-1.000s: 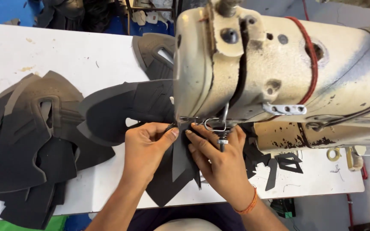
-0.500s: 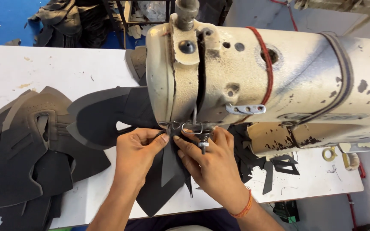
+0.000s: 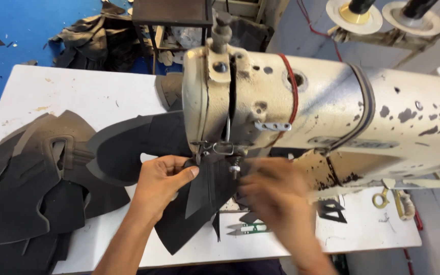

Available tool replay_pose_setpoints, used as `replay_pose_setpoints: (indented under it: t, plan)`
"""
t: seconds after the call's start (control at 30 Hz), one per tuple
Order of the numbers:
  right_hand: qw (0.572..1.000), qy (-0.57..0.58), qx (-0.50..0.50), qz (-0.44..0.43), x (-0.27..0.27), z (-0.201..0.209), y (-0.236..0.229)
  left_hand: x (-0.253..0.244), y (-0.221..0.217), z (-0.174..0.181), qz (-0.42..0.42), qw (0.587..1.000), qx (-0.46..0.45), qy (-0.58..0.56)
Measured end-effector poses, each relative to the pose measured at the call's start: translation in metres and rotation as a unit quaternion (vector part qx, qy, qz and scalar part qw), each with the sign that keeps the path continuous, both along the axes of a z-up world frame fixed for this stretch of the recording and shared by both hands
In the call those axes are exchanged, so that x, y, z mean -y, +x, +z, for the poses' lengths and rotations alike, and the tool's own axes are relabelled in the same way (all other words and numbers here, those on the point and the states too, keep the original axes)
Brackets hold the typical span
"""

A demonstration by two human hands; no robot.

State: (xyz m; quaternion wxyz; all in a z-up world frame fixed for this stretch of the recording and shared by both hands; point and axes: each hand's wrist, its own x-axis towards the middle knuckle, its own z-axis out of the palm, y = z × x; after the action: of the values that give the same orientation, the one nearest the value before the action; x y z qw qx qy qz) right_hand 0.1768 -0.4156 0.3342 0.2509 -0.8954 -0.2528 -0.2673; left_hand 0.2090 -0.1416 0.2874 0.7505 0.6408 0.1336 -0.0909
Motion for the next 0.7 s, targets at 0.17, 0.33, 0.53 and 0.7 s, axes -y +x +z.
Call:
replay_pose_setpoints:
  t: [0.17,0.33,0.53,0.7]
  plan:
    - [0.944,0.059,0.174,-0.273,0.112,-0.015,0.01,-0.001,0.006,-0.003,0.013,1.0,0.001,-0.006]
    - [0.9,-0.089,0.253,-0.343,0.1,-0.039,0.004,-0.001,0.003,-0.003,-0.011,0.999,0.048,-0.005]
    - [0.975,-0.03,0.212,-0.054,0.046,-0.002,0.015,-0.001,0.0,0.004,-0.008,0.997,0.061,0.049]
    - [0.929,-0.192,-0.224,0.222,-0.061,0.043,0.105,0.0,0.0,-0.009,-0.023,0.996,0.08,0.027]
